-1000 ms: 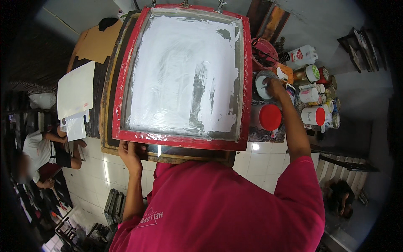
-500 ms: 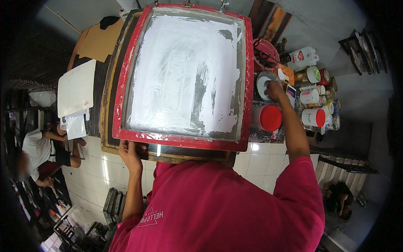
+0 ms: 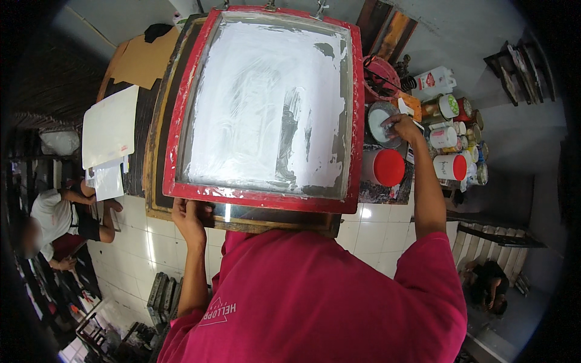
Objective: The person prepares a silk screen for printing by applying white paste with a small tool, cleaning the screen with a black cloth, and spreading a layer of white ink across the design using a squeegee.
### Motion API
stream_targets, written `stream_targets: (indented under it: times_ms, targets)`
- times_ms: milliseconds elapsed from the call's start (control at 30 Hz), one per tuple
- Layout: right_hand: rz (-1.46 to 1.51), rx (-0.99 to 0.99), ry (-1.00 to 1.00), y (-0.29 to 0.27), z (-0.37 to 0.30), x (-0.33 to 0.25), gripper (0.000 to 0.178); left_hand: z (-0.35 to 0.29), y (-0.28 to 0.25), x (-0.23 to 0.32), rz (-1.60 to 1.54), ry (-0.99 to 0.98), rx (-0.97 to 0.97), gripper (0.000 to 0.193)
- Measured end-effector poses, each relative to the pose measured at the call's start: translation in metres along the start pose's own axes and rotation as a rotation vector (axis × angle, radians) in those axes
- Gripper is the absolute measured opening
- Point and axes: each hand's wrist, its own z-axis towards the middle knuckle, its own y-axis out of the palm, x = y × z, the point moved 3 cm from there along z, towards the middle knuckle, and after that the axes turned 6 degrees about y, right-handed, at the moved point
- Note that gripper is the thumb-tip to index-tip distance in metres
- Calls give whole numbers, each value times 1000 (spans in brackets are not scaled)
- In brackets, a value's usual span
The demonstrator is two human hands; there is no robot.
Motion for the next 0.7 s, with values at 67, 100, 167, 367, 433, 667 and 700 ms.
stream_targets:
  times_ms: [67,100,167,367,433,667,700]
  targets:
    - [-91,16,9,2,-7,-7,34,0,-3,-3,18,-3,-7,13]
    - [-135,25,16,2,-11,-11,34,0,-3,-2,7,-1,-4,13]
    - [17,31,58,3,-7,-9,36,-1,-2,-1,-13,5,2,12]
    - [-152,132,12,3,-6,-10,34,0,-1,-1,-37,-9,-6,13]
    - [-177,152,10,5,-6,-10,33,0,-2,-3,-33,0,-14,13]
    - [-375,230,-68,16,6,-14,25,0,-2,-2,-18,-18,-6,12]
    - [-422,248,-75,16,5,-14,24,0,-2,-2,-21,-7,-9,12]
